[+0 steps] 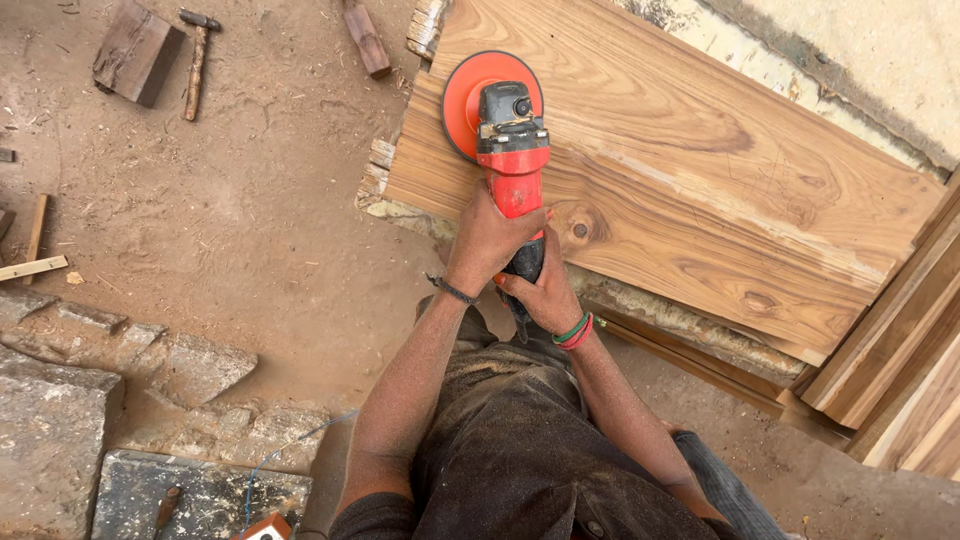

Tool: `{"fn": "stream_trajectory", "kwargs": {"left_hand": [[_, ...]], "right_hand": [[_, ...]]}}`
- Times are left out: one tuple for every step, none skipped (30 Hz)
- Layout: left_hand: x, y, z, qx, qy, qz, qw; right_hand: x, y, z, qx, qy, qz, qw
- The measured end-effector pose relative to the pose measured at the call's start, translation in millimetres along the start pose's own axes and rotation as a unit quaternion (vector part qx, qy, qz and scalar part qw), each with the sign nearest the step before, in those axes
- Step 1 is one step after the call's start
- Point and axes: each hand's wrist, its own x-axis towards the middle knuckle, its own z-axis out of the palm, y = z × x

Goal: The person uses a red angle grinder with a sanding disc to smooth the surface of wooden planks. They move the tool across the wood in a consistent pattern, occasionally repositioning the planks to access different areas.

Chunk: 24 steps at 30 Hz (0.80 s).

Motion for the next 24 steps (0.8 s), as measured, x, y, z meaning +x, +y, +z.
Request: {"fn": "stream_trajectory", "kwargs": {"left_hand": [[1,1,-11,-0.006,0.019,0.015,1.000],[0,0,-21,-0.010,0.030,0.029,0.999],[2,-1,-32,-0.018,0.047,0.011,0.999],[6,-2,-44,-0.026,0.059,-0.004,0.998],[10,-4,-55,-0.034,0.071,-0.020,0.997],[13,-5,-68,-0.024,0.102,0.008,0.994],[17,-7,-82,-0.014,0.132,0.035,0.991],[20,-8,-96,-0.026,0.147,0.009,0.989],[25,-9,-107,-0.038,0.162,-0.016,0.986],[21,-10,-115,-0.064,0.163,0.004,0.984],[15,-10,-122,-0.089,0.165,0.025,0.982],[12,-8,-125,-0.114,0.164,0.045,0.979],[12,-4,-126,-0.138,0.139,0.086,0.977],[2,-1,-116,-0.170,0.118,0.120,0.971],[-9,3,-105,-0.201,0.097,0.154,0.963],[-12,14,-91,-0.175,0.101,0.142,0.969],[-14,25,-76,-0.150,0.104,0.130,0.975],[-13,33,-64,-0.148,0.080,0.112,0.979],[-10,39,-53,-0.146,0.055,0.094,0.983],[-8,41,-39,-0.121,0.053,0.062,0.989],[-5,41,-25,-0.097,0.050,0.030,0.994],[-3,41,-15,-0.102,0.038,0.045,0.993],[-1,40,-5,-0.106,0.026,0.060,0.992],[2,37,1,-0.112,0.012,0.075,0.991]], "right_hand": [[9,-9,7,0.007,-0.012,0.018,1.000],[14,-16,15,0.017,-0.018,0.040,0.999],[20,-22,23,0.027,-0.025,0.062,0.997],[29,-26,30,-0.014,-0.032,0.027,0.999],[38,-30,36,-0.056,-0.040,-0.006,0.998],[50,-35,42,-0.099,-0.049,-0.044,0.993],[64,-40,51,-0.105,-0.058,-0.063,0.991],[74,-44,64,-0.109,-0.070,-0.078,0.988],[80,-49,73,-0.113,-0.082,-0.094,0.986],[79,-52,79,-0.122,-0.082,-0.119,0.982],[77,-56,84,-0.131,-0.083,-0.145,0.977],[74,-61,88,-0.139,-0.081,-0.168,0.973],[71,-66,85,-0.156,-0.066,-0.138,0.976],[57,-67,73,-0.180,-0.059,-0.102,0.977],[41,-68,60,-0.204,-0.051,-0.065,0.976],[36,-74,46,-0.196,-0.038,-0.063,0.978],[26,-79,31,-0.188,-0.024,-0.061,0.980],[17,-81,19,-0.181,-0.009,-0.065,0.981],[12,-80,8,-0.175,0.006,-0.070,0.982],[5,-75,-3,-0.219,0.027,-0.101,0.970],[0,-69,-13,-0.262,0.048,-0.134,0.955],[1,-65,-18,-0.303,0.071,-0.173,0.935],[0,-62,-21,-0.277,0.070,-0.147,0.947],[-2,-59,-24,-0.253,0.070,-0.119,0.958]]}}
